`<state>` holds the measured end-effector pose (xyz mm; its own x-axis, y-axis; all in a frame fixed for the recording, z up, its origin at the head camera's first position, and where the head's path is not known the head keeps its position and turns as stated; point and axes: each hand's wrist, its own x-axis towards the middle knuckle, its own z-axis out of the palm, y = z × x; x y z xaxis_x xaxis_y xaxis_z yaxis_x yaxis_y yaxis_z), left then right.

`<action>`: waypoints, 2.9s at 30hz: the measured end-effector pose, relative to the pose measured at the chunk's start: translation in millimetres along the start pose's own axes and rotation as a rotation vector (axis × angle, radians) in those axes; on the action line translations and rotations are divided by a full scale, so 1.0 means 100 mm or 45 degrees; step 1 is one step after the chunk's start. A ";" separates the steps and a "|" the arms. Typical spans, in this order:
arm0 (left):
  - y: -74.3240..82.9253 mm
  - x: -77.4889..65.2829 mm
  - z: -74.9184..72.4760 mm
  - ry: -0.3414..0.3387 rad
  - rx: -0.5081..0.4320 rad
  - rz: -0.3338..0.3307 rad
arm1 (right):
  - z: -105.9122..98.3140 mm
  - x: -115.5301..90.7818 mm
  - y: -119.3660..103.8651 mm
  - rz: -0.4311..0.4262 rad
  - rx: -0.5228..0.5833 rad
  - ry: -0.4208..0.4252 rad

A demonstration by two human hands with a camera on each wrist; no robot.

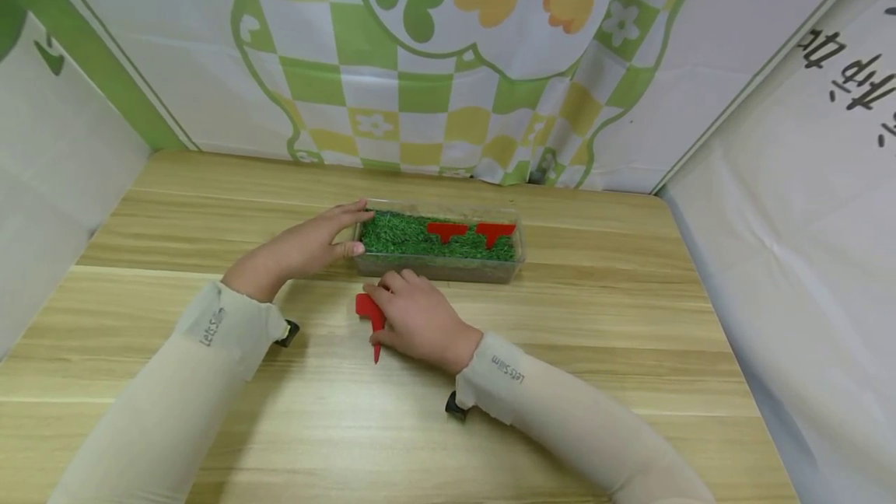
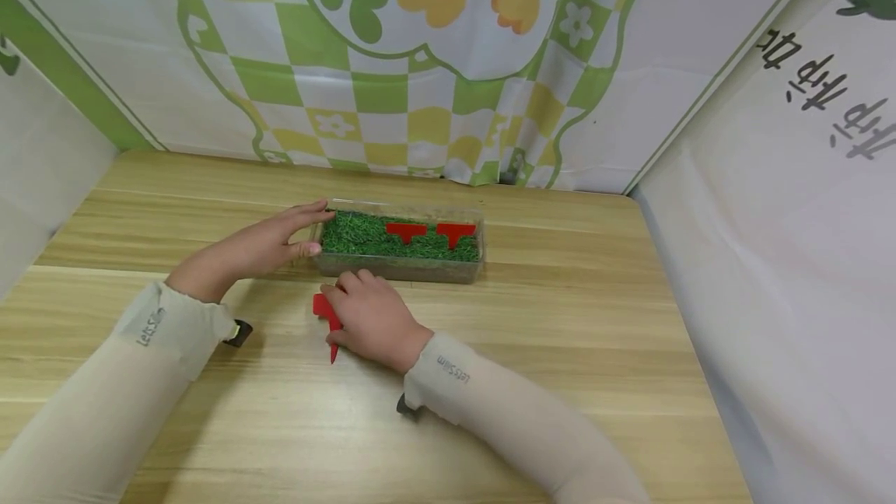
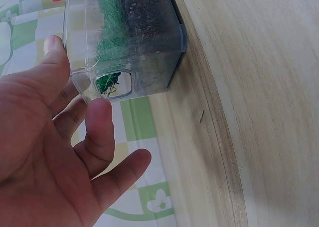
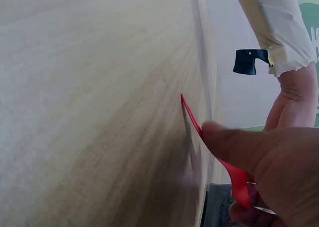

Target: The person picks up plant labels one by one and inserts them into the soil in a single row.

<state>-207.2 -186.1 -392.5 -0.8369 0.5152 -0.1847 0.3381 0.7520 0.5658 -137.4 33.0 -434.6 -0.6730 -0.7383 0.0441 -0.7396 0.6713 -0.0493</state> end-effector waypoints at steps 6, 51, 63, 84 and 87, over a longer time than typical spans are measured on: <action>-0.03 0.01 0.01 -0.002 -0.002 0.014 | -0.04 -0.01 0.03 0.005 0.080 0.029; -0.02 0.00 -0.03 -0.033 -0.062 0.001 | -0.94 0.17 0.67 0.084 0.401 0.522; -0.05 0.01 0.00 -0.039 -0.058 -0.010 | -0.76 0.31 0.77 0.123 0.292 0.440; -0.01 0.01 0.03 -0.048 -0.067 -0.004 | -0.53 0.38 0.76 0.170 0.120 0.320; 0.00 0.01 0.03 -0.048 -0.067 -0.004 | -0.51 0.39 0.77 0.187 0.119 0.301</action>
<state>-206.7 -184.0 -395.5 -0.8208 0.5289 -0.2159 0.3117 0.7314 0.6065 -220.6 59.2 -385.9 -0.7641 -0.5901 0.2606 -0.6374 0.7529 -0.1639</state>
